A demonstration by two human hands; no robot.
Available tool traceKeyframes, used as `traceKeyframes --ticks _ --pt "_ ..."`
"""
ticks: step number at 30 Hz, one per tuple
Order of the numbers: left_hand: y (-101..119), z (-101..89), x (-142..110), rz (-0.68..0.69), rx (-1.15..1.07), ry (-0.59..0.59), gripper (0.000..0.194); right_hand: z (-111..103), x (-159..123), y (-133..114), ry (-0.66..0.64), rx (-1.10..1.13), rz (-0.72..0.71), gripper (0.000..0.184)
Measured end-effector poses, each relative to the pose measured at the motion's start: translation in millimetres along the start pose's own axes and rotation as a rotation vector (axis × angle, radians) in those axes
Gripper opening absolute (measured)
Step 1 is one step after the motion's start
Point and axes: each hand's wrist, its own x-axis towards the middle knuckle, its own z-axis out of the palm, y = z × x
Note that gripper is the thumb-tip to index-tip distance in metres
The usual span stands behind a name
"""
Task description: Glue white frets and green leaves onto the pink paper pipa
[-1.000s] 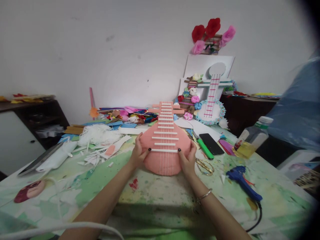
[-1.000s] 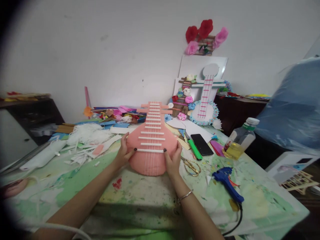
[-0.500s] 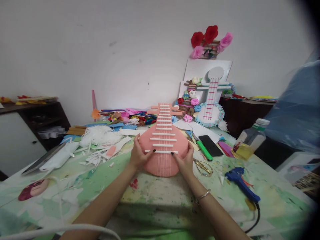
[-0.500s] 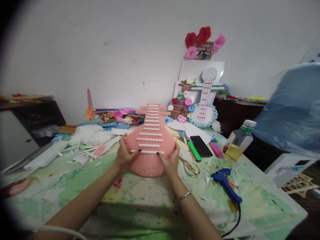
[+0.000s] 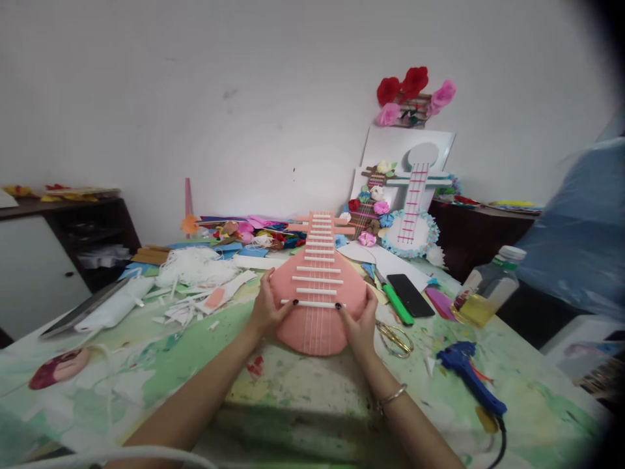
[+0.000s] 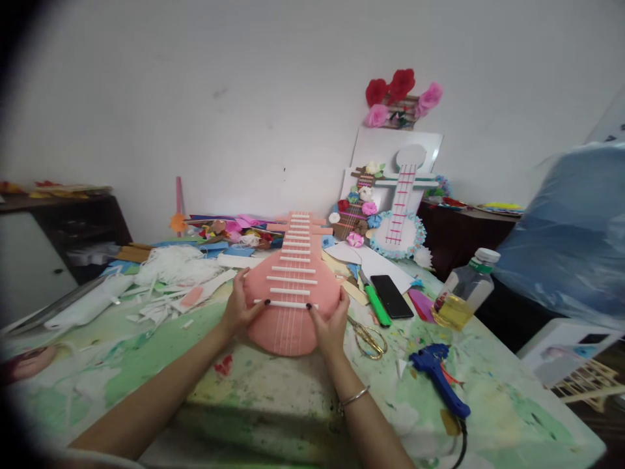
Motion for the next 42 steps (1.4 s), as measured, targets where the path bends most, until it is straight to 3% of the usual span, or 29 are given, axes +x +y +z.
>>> traceKeyframes --ticks 6,10,15,22,33,38,42 --pt "-5 6.2 0 -0.023 0.101 -0.042 0.077 2 2 2 0.001 -0.013 0.020 0.077" --pt "-10 8.7 -1 -0.030 0.081 -0.042 0.079 3 3 5 0.000 -0.026 0.020 0.076" --pt "-16 9.2 -1 0.001 -0.005 -0.049 0.066 2 4 8 0.008 0.010 0.018 0.072" --pt "-19 9.2 -3 0.033 -0.066 -0.070 0.070 3 5 6 0.034 -0.004 0.008 0.074" --pt "-16 9.1 -1 -0.029 -0.139 -0.021 0.070 2 5 7 0.017 0.011 -0.016 0.068" --pt "-14 9.4 -1 -0.060 -0.125 -0.013 0.078 2 6 8 0.004 0.110 0.074 0.071" --pt "-11 8.2 2 -0.119 -0.310 -0.003 0.083 -1 9 7 -0.099 0.285 0.168 0.069"
